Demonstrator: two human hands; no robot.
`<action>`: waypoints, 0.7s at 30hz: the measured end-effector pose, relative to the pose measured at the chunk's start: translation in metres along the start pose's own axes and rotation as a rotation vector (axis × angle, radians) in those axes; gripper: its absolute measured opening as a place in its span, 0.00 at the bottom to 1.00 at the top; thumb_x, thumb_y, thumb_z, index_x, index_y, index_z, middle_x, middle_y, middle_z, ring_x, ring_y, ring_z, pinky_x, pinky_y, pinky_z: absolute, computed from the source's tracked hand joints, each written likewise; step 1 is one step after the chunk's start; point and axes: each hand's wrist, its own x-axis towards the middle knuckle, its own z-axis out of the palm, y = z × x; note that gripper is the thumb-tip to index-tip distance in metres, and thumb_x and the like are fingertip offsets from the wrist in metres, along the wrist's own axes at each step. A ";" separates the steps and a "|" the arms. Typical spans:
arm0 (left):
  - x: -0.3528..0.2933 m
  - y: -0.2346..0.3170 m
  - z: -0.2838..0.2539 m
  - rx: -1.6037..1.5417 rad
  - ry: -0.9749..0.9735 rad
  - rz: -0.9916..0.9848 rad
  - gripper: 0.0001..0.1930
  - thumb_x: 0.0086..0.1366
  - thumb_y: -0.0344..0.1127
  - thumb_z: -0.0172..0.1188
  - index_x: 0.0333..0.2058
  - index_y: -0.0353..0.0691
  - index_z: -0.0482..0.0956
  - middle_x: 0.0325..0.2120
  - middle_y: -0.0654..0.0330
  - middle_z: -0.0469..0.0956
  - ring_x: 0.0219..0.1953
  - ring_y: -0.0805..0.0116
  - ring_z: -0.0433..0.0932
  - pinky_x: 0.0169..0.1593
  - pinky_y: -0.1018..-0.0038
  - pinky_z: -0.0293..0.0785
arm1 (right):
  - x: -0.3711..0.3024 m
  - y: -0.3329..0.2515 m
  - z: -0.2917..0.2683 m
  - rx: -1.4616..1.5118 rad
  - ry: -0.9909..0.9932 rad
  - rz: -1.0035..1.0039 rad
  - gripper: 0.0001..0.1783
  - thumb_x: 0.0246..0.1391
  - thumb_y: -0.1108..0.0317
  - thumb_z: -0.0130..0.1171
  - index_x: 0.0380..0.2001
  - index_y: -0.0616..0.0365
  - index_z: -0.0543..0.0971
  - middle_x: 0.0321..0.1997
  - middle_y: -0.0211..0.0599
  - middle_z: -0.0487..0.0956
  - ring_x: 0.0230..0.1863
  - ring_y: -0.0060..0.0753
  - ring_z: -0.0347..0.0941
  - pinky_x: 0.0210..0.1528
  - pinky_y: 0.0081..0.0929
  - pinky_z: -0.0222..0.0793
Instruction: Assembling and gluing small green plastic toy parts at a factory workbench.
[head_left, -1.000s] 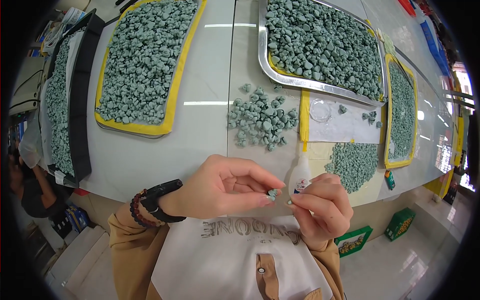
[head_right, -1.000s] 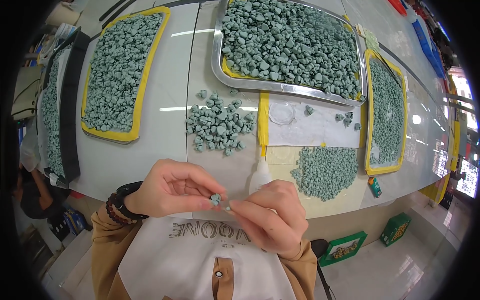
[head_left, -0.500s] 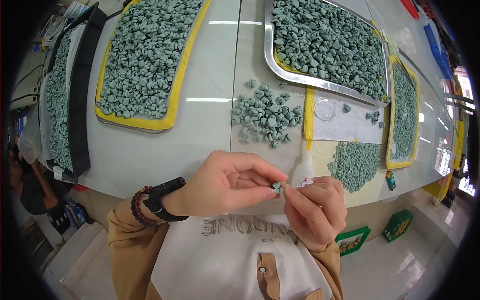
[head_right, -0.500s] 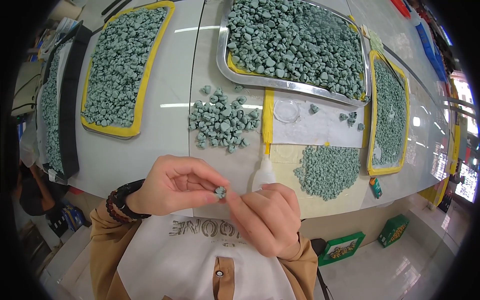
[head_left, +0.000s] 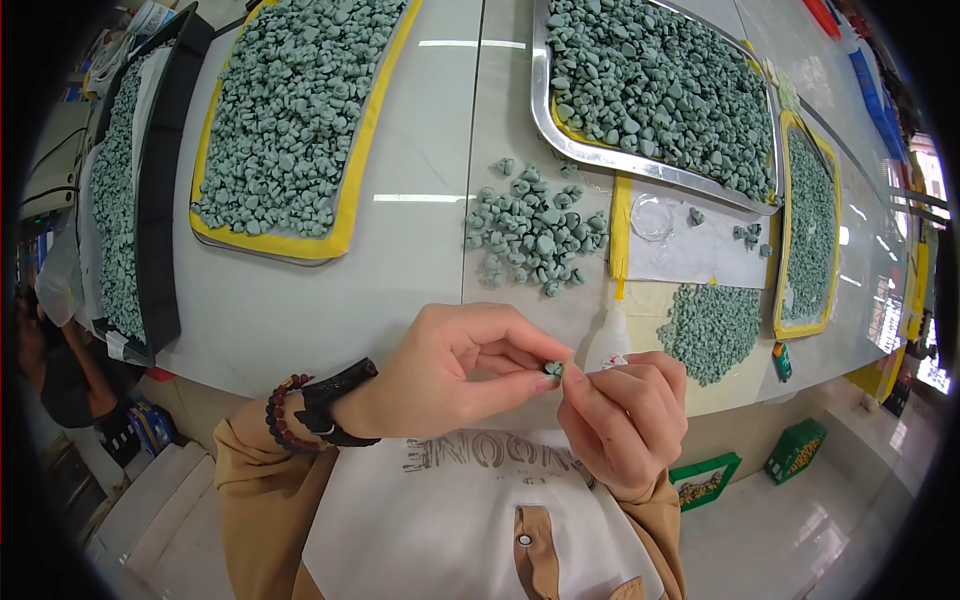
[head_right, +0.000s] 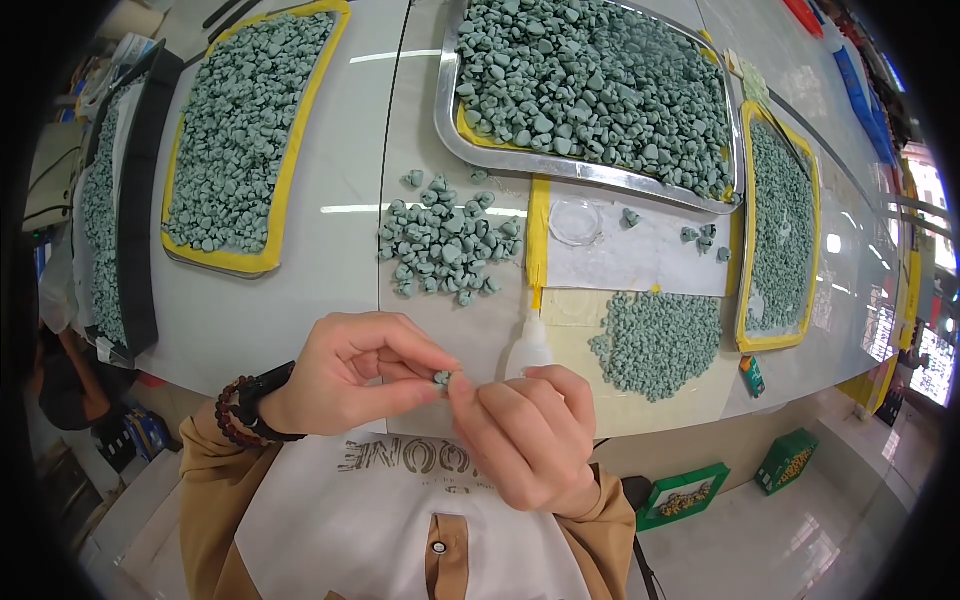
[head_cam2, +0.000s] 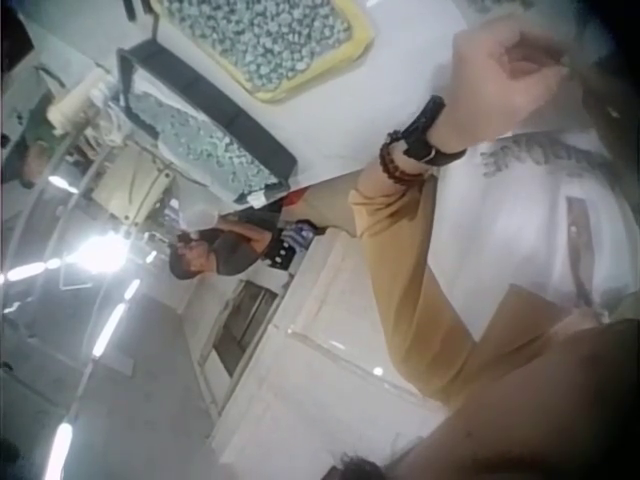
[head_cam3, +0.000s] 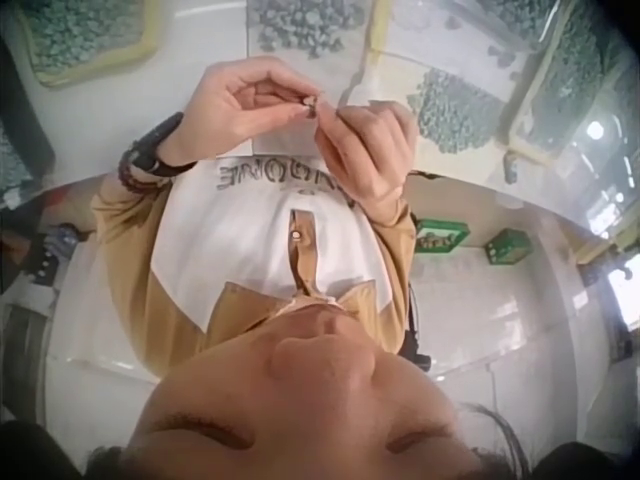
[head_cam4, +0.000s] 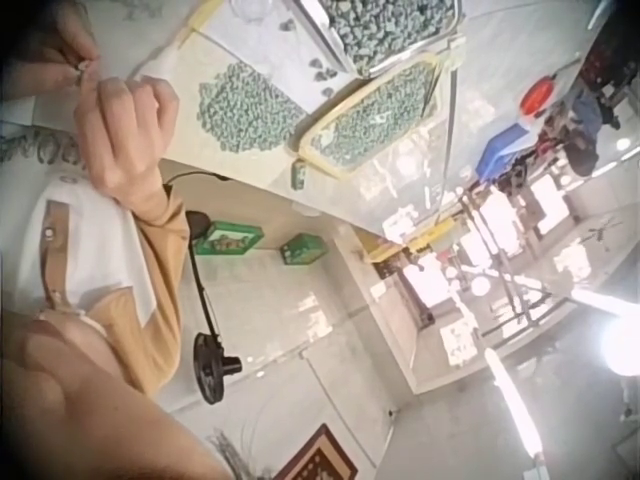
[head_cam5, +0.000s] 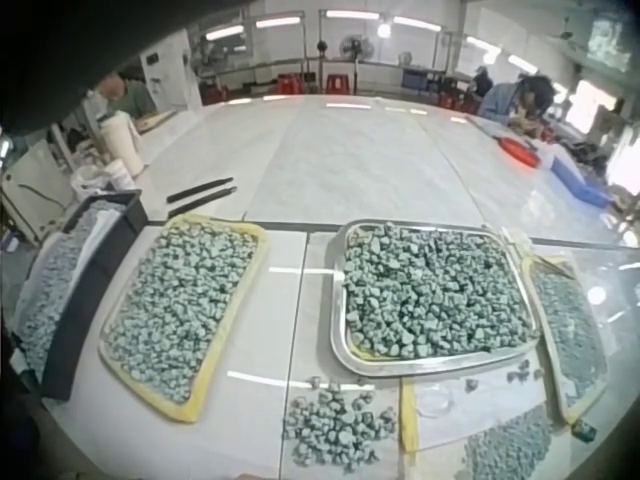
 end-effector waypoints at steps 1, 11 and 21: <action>-0.001 -0.001 0.001 0.028 0.017 0.028 0.15 0.53 0.14 0.55 0.41 0.28 0.74 0.38 0.54 0.74 0.43 0.69 0.75 0.47 0.77 0.74 | 0.000 0.000 0.001 -0.001 0.004 0.004 0.16 0.28 0.78 0.63 0.29 0.62 0.79 0.24 0.28 0.71 0.20 0.24 0.65 0.32 0.26 0.64; -0.002 -0.008 0.001 0.142 0.075 0.151 0.13 0.53 0.15 0.54 0.39 0.28 0.76 0.38 0.53 0.75 0.42 0.70 0.75 0.46 0.76 0.73 | -0.004 -0.001 0.009 -0.032 0.004 -0.008 0.14 0.29 0.78 0.63 0.28 0.62 0.79 0.23 0.27 0.70 0.20 0.23 0.64 0.32 0.26 0.64; -0.002 -0.006 0.000 0.139 0.084 0.321 0.12 0.51 0.13 0.54 0.35 0.29 0.77 0.37 0.49 0.76 0.40 0.66 0.77 0.45 0.75 0.74 | -0.008 -0.001 0.015 0.301 0.181 0.197 0.17 0.28 0.82 0.63 0.30 0.61 0.78 0.26 0.32 0.73 0.25 0.29 0.67 0.29 0.25 0.62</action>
